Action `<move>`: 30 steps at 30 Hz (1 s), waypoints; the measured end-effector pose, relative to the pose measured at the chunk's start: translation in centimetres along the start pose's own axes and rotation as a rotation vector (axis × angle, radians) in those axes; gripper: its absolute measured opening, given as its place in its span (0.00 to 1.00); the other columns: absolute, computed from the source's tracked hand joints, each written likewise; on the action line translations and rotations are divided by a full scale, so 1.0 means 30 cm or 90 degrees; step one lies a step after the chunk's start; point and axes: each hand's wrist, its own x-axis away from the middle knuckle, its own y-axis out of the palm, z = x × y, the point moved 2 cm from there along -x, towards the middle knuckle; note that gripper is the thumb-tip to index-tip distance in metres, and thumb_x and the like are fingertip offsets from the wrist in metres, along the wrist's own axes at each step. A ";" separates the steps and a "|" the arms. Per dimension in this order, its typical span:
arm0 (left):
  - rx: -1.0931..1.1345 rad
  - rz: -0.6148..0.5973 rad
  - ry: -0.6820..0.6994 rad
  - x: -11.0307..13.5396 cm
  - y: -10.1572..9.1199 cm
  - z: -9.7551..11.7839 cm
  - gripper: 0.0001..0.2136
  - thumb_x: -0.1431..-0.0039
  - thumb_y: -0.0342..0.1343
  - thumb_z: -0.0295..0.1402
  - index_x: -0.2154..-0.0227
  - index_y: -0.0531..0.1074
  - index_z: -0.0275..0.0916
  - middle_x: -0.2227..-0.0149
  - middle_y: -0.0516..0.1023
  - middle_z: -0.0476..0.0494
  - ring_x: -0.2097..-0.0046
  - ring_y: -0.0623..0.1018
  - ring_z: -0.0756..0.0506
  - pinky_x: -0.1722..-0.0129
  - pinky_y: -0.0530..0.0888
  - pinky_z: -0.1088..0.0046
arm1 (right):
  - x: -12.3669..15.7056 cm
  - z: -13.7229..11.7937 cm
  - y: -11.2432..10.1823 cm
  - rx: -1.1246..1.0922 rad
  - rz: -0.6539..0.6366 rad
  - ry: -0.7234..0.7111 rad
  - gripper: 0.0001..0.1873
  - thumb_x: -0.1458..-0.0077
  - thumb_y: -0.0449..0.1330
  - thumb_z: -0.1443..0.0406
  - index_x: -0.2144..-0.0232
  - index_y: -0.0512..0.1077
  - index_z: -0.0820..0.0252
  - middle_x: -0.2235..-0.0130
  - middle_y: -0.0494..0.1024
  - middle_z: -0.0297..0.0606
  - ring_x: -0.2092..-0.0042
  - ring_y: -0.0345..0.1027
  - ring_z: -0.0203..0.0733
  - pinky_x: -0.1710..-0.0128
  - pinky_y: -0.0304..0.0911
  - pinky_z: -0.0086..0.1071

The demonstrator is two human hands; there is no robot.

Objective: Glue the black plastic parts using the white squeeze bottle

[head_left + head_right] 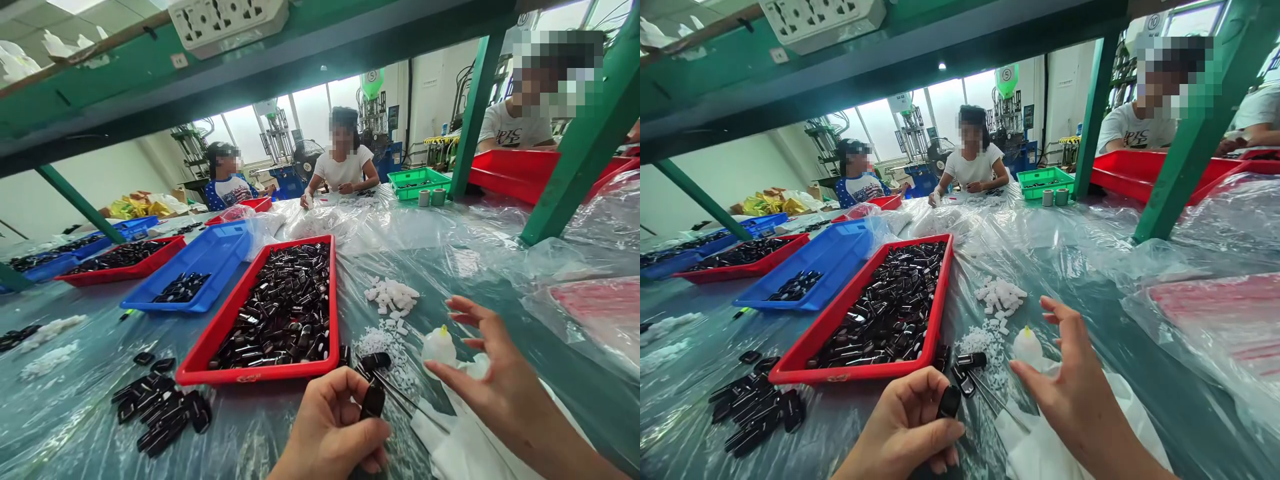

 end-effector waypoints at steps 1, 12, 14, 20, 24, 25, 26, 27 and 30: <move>-0.003 0.007 -0.002 -0.001 0.000 0.002 0.16 0.62 0.67 0.32 0.76 0.64 0.36 0.83 0.70 0.54 0.82 0.73 0.53 0.84 0.69 0.83 | 0.004 -0.023 -0.018 0.012 0.055 -0.052 0.30 0.53 0.61 0.55 0.49 0.58 0.56 0.50 0.65 0.45 0.52 0.64 0.49 0.61 0.66 0.37; -0.037 -0.005 0.001 -0.006 0.000 -0.004 0.12 0.60 0.63 0.28 0.75 0.64 0.36 0.82 0.70 0.54 0.81 0.70 0.54 0.82 0.68 0.82 | 0.120 -0.101 0.086 0.074 -0.449 -0.511 0.11 0.44 0.55 0.71 0.77 0.66 0.57 0.69 0.72 0.31 0.66 0.64 0.35 0.65 0.59 0.30; -0.037 -0.025 0.001 -0.007 0.002 -0.008 0.11 0.60 0.62 0.27 0.76 0.63 0.35 0.83 0.69 0.54 0.82 0.69 0.55 0.82 0.67 0.82 | 0.147 -0.072 0.110 0.063 -0.357 -0.554 0.13 0.40 0.49 0.71 0.76 0.65 0.57 0.72 0.70 0.32 0.70 0.62 0.35 0.69 0.56 0.30; -0.061 -0.013 0.002 -0.009 0.003 -0.008 0.10 0.62 0.61 0.26 0.76 0.64 0.36 0.82 0.68 0.55 0.81 0.68 0.55 0.81 0.67 0.80 | 0.174 -0.040 0.138 0.100 -0.272 -0.608 0.17 0.42 0.41 0.77 0.77 0.61 0.59 0.75 0.67 0.32 0.74 0.58 0.36 0.71 0.53 0.31; -0.098 -0.005 0.003 -0.008 0.000 -0.018 0.10 0.62 0.59 0.25 0.76 0.64 0.37 0.81 0.66 0.55 0.80 0.66 0.54 0.80 0.64 0.80 | 0.137 -0.070 0.094 0.049 -0.338 -0.492 0.13 0.42 0.45 0.76 0.74 0.61 0.57 0.73 0.68 0.32 0.71 0.62 0.36 0.69 0.57 0.29; -0.109 -0.011 0.002 -0.008 0.000 -0.023 0.10 0.62 0.59 0.25 0.76 0.64 0.37 0.81 0.67 0.55 0.80 0.66 0.54 0.80 0.64 0.79 | 0.124 -0.080 0.079 0.016 -0.372 -0.429 0.12 0.42 0.46 0.75 0.72 0.62 0.57 0.71 0.69 0.32 0.68 0.64 0.36 0.67 0.59 0.28; -0.117 -0.019 0.005 -0.008 0.000 -0.030 0.09 0.63 0.58 0.25 0.76 0.64 0.37 0.81 0.67 0.54 0.79 0.66 0.53 0.80 0.63 0.79 | 0.111 -0.090 0.063 -0.024 -0.388 -0.353 0.11 0.41 0.46 0.74 0.70 0.62 0.56 0.69 0.70 0.33 0.66 0.65 0.35 0.65 0.61 0.27; -0.124 -0.030 0.011 -0.008 0.000 -0.036 0.09 0.63 0.58 0.24 0.76 0.64 0.37 0.80 0.67 0.54 0.79 0.66 0.53 0.79 0.63 0.79 | 0.099 -0.100 0.048 -0.072 -0.387 -0.285 0.10 0.40 0.46 0.72 0.70 0.62 0.56 0.69 0.69 0.33 0.66 0.65 0.35 0.65 0.61 0.26; -0.172 -0.058 0.037 -0.013 0.000 -0.049 0.09 0.64 0.58 0.22 0.78 0.65 0.37 0.79 0.66 0.54 0.77 0.64 0.53 0.78 0.61 0.79 | 0.084 -0.120 0.029 -0.152 -0.457 -0.109 0.09 0.40 0.47 0.66 0.71 0.62 0.56 0.71 0.68 0.31 0.69 0.64 0.34 0.69 0.62 0.25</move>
